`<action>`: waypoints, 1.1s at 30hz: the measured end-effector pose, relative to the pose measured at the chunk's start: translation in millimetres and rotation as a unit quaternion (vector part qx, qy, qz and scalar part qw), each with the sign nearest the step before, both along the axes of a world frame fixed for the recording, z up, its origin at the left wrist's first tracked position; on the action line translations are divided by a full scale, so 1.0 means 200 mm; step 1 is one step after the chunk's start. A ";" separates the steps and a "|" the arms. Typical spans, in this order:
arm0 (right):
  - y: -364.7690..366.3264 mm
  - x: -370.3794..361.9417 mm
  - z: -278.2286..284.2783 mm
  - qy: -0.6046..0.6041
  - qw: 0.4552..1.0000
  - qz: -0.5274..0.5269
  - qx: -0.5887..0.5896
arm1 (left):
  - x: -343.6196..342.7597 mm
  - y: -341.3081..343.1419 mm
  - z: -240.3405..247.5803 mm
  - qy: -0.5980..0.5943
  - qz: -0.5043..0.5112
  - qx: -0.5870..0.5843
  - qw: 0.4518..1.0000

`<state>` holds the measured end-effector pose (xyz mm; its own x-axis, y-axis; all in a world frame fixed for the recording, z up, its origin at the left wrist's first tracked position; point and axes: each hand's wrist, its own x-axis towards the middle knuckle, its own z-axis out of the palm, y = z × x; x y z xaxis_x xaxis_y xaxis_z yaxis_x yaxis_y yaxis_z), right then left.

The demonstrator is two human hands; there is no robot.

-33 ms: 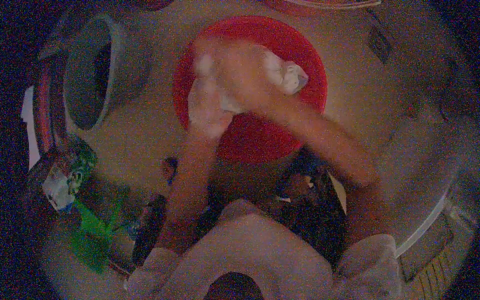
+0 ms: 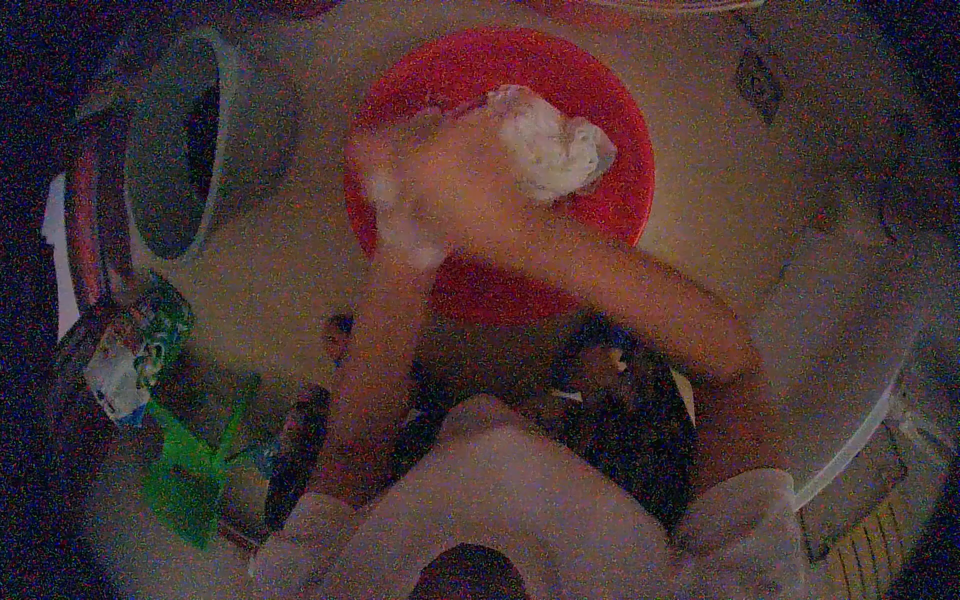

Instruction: The person washes laundry in a basin, repeatedly scrubbing, lathering, and stretching the soapy cloth by hand.

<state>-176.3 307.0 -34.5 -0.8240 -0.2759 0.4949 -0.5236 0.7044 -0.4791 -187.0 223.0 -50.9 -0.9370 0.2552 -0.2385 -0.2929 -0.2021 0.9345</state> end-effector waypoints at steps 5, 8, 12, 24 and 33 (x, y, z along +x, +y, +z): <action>0.18 -0.23 0.11 -0.118 0.970 -0.129 -0.169 | -0.04 0.07 0.22 -0.265 0.022 0.090 0.960; 0.05 -0.22 0.11 -0.147 0.973 -0.067 -0.165 | -0.08 -0.06 -0.06 -0.094 -0.002 -0.046 0.994; 0.10 -0.22 0.16 -0.163 0.978 -0.105 -0.072 | -0.07 -0.10 -0.18 0.066 -0.050 -0.158 0.984; 0.32 0.00 0.16 -0.042 0.996 -0.054 -0.053 | -0.02 0.10 0.32 -0.170 0.084 0.128 0.973; 0.75 0.07 0.08 -0.335 0.759 -0.025 -0.558 | -0.04 0.45 0.16 0.247 0.168 -0.219 0.929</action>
